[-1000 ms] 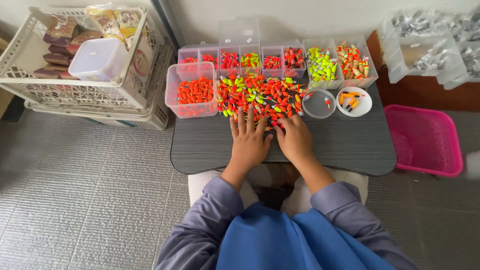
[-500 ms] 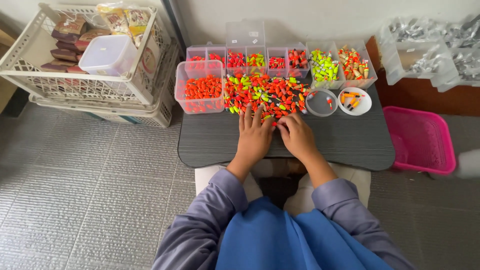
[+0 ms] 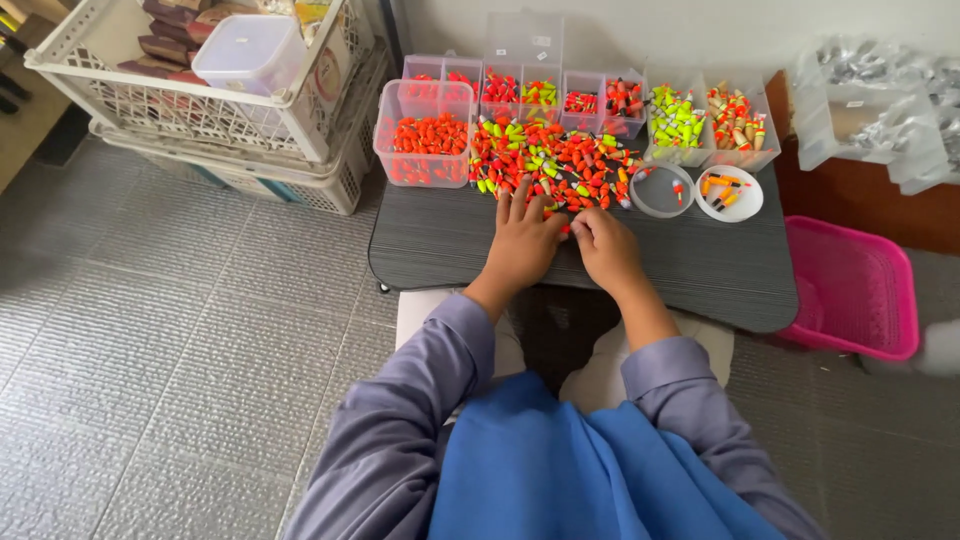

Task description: Assembling small fishing floats by manually joining the float body with its stem or cap.

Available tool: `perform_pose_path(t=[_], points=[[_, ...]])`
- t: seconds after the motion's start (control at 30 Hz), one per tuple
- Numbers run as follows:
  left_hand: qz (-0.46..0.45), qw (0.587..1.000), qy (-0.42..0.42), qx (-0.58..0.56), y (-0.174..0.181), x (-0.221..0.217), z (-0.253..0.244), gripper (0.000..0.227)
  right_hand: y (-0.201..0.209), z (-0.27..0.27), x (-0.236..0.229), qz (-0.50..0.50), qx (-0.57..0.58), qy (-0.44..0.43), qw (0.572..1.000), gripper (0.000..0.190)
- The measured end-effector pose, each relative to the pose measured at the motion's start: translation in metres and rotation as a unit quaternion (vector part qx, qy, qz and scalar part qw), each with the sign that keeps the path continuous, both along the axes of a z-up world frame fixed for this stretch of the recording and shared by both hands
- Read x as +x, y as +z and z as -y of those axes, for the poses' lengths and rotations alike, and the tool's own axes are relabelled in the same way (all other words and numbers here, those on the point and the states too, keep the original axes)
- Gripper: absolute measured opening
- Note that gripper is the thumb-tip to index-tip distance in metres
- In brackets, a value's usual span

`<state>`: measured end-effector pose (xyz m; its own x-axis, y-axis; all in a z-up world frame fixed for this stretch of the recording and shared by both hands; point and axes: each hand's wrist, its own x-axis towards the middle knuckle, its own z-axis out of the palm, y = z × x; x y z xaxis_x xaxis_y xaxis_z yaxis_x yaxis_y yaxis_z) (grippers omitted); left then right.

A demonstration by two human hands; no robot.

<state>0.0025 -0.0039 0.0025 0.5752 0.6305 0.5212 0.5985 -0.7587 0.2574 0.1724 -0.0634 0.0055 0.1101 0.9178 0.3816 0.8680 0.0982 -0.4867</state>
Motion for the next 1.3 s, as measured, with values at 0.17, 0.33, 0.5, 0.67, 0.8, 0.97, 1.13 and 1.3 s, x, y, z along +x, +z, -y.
perform_pose_path(t=[0.17, 0.33, 0.5, 0.67, 0.8, 0.97, 1.13, 1.3], points=[[-0.029, 0.999, 0.017, 0.023, 0.009, 0.004, 0.003, 0.023, 0.000, -0.001, -0.002, 0.005, -0.004, -0.007, 1.000, 0.012], [-0.019, 0.997, 0.002, 0.071, 0.012, 0.009, -0.003, 0.026, -0.001, 0.004, -0.001, -0.016, 0.006, -0.008, 1.000, 0.015], [0.030, 0.974, -0.091, 0.208, 0.009, 0.012, -0.030, 0.021, -0.010, -0.003, 0.014, -0.004, -0.017, -0.010, 1.000, 0.015], [0.052, 0.966, -0.130, 0.219, 0.001, 0.036, -0.083, 0.020, 0.005, -0.038, 0.047, 0.056, -0.020, -0.012, 0.998, 0.017], [0.107, 0.963, -0.130, 0.209, 0.025, 0.044, -0.103, 0.022, 0.022, -0.064, 0.057, 0.099, 0.057, 0.043, 0.993, 0.014], [0.083, 0.973, -0.167, 0.134, 0.050, 0.025, -0.099, 0.018, 0.028, -0.069, 0.049, 0.034, 0.049, 0.114, 0.992, 0.011], [0.040, 0.978, -0.203, 0.031, 0.065, 0.009, -0.097, 0.011, 0.033, -0.067, 0.045, -0.019, 0.045, 0.208, 0.977, 0.012], [0.162, 0.963, -0.205, 0.067, 0.046, 0.018, -0.099, 0.033, 0.014, -0.066, 0.049, -0.021, 0.075, 0.183, 0.980, 0.011]])
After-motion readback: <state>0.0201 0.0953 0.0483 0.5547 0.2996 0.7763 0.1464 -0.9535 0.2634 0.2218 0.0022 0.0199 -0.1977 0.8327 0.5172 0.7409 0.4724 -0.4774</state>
